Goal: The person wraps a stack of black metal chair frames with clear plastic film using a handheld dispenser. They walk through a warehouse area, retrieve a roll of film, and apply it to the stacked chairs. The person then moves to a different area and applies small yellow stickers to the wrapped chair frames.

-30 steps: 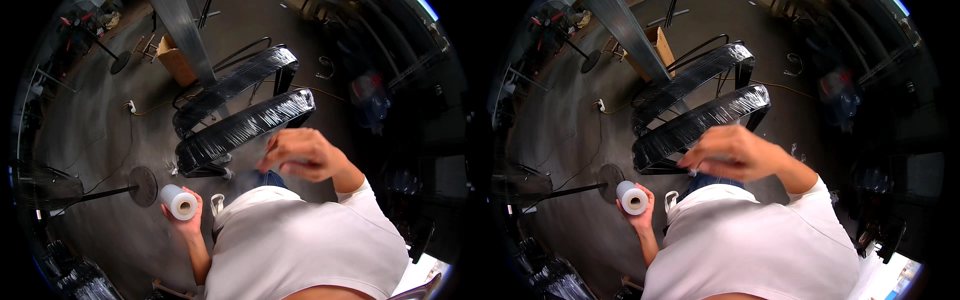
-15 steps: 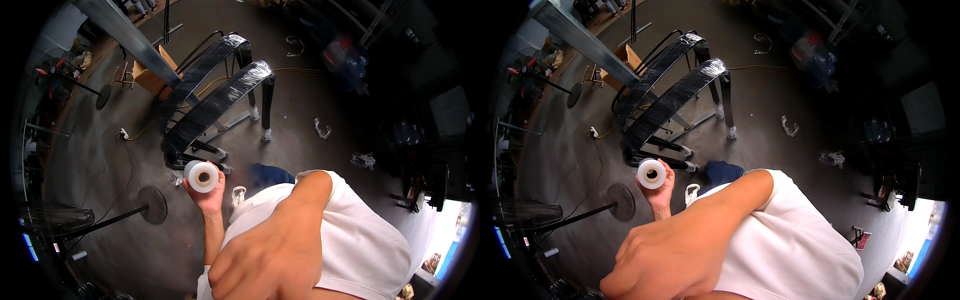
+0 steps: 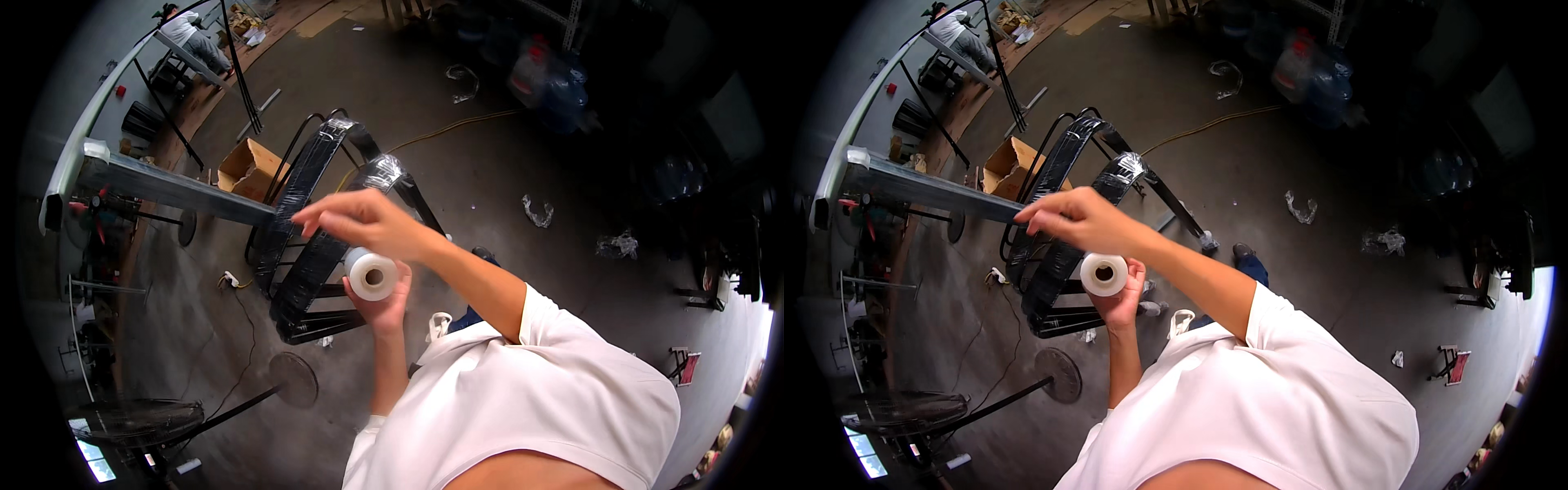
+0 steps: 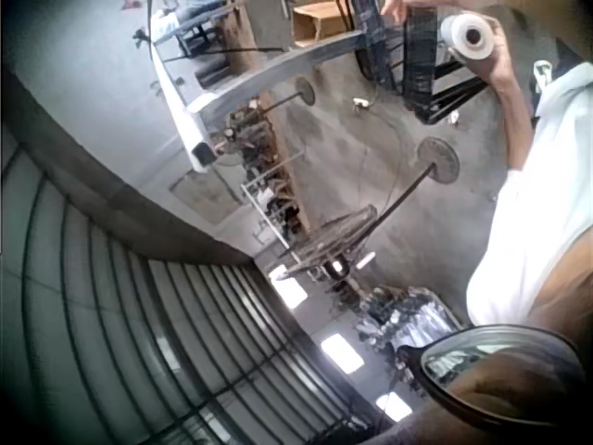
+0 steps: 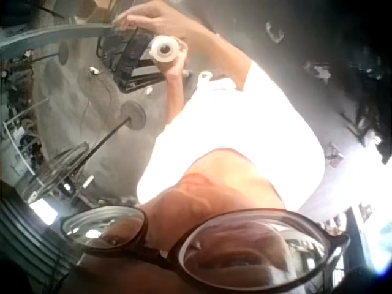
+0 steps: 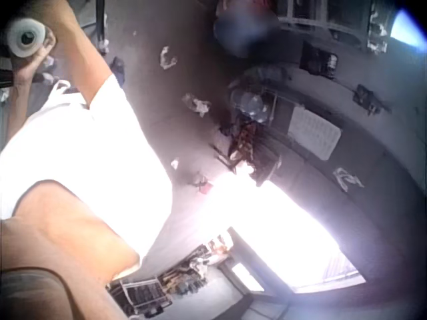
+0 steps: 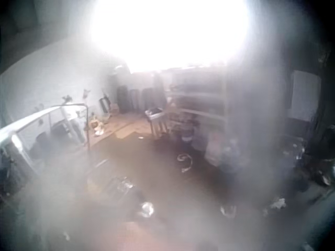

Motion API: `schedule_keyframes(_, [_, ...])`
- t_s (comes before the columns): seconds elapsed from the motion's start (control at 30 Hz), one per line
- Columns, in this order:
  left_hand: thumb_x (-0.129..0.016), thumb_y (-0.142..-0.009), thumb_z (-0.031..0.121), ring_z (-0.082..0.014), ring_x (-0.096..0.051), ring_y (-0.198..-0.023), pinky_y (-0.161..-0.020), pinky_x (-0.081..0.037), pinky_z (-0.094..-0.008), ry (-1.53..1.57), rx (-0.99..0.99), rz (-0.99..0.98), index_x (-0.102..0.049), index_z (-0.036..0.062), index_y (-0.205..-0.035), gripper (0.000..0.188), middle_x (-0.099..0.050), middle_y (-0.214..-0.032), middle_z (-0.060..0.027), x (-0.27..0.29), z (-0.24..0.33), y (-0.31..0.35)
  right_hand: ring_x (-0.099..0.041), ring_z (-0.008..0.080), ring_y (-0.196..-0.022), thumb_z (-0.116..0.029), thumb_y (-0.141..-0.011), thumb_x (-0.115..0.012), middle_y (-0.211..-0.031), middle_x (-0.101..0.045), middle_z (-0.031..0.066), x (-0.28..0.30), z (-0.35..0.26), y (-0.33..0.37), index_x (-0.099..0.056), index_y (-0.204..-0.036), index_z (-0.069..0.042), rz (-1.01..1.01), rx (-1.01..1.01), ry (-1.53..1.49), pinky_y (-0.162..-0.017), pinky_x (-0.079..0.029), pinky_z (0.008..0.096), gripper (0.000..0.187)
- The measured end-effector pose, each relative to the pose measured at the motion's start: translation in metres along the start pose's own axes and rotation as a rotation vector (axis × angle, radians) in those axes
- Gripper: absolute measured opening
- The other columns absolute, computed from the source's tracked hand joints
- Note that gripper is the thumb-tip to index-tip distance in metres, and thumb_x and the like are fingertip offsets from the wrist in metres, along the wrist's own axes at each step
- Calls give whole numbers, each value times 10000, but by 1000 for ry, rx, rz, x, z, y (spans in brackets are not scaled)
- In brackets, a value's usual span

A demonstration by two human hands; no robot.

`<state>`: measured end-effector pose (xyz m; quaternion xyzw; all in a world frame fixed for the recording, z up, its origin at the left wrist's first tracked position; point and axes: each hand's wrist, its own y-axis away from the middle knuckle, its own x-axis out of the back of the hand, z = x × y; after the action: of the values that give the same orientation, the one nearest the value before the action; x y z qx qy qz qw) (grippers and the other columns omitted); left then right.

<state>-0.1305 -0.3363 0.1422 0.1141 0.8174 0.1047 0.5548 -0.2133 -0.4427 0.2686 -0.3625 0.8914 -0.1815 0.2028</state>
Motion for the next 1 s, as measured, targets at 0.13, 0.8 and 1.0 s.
schedule_keyframes(0.13, [-603,-730,469,-205,-454,-1101,-944,-252,-443,-180,-160,126,-508,131,-1141,540,-527,-1121,-64,21,-26,-31,-463,206,-1154,-384,-947,-339,-1206,-533,134,146,110,-15,-497,-1206,26,373,-486,142,-992,-314,300,510])
schedule_keyframes(0.8, [-596,-728,491,-262,-438,-1125,-954,-265,-483,-34,-532,223,-421,96,-1216,652,-483,-1183,-130,33,-96,-45,-434,330,-474,-312,-857,-425,-538,-427,223,187,229,-27,-469,-639,55,37,-450,284,-508,-342,423,429])
schedule_keyframes(1.0, [-614,-725,468,-270,-429,-1142,-993,-256,-480,-33,-463,93,-394,54,-1228,688,-473,-1202,-135,32,-89,-50,-512,247,-953,-307,-886,-408,-979,-568,108,173,189,-40,-587,-900,-59,-138,-114,830,-818,-362,427,306])
